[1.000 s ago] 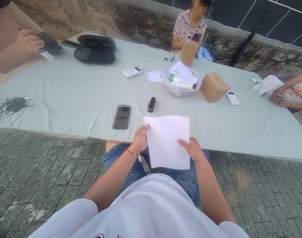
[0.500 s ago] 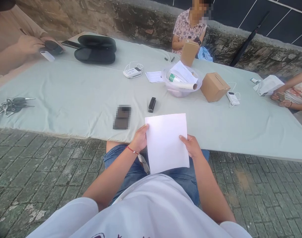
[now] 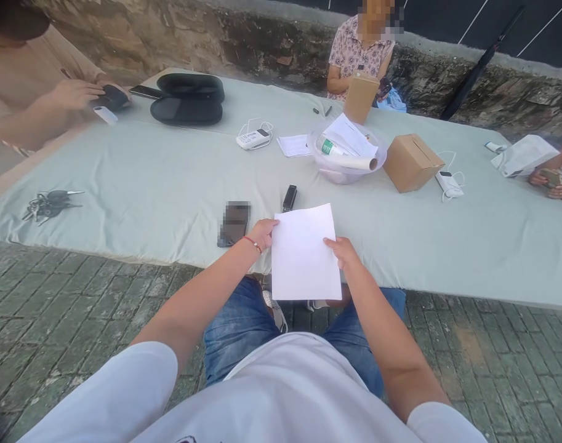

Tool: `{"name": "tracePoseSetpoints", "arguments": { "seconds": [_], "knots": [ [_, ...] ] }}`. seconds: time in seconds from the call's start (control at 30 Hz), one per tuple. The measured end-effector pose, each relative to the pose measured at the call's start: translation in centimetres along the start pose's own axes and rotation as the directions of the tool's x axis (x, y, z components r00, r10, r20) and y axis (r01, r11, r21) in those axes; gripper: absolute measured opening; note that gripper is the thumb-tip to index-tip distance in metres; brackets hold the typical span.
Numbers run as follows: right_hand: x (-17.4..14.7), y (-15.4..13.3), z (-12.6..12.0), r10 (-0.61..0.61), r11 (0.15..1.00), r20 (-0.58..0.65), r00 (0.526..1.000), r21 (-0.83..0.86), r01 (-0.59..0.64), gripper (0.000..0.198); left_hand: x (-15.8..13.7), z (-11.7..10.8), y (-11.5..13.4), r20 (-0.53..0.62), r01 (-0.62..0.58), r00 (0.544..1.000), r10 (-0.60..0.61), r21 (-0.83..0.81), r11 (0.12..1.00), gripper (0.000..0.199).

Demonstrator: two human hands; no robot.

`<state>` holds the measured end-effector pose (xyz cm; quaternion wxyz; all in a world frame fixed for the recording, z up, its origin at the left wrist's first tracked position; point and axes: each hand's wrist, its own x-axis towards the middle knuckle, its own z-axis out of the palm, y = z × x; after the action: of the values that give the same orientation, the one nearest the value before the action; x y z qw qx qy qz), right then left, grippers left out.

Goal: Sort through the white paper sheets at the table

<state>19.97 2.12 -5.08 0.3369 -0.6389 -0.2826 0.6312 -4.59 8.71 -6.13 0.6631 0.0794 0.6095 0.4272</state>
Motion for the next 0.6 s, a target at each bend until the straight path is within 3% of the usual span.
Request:
{"name": "tracePoseSetpoints", "arguments": {
  "seconds": [0.2,0.4,0.6],
  "knots": [
    [1.3,0.1,-0.5,0.018,1.0,0.005,1.0,-0.006,-0.018,0.031,0.2,0.0,0.6,0.04,0.035,0.999,-0.034,-0.024,0.999,0.015],
    [2.8,0.6,-1.1,0.019,1.0,0.018,1.0,0.021,-0.019,0.037,1.0,0.9,1.1,0.039,0.059,0.997,-0.06,0.009,0.998,0.026],
    [2.7,0.3,-1.0,0.053,0.997,-0.031,0.998,0.059,-0.052,0.039,1.7,1.7,1.9,0.04,0.078,0.996,-0.081,0.073,0.994,0.019]
  ]
}}
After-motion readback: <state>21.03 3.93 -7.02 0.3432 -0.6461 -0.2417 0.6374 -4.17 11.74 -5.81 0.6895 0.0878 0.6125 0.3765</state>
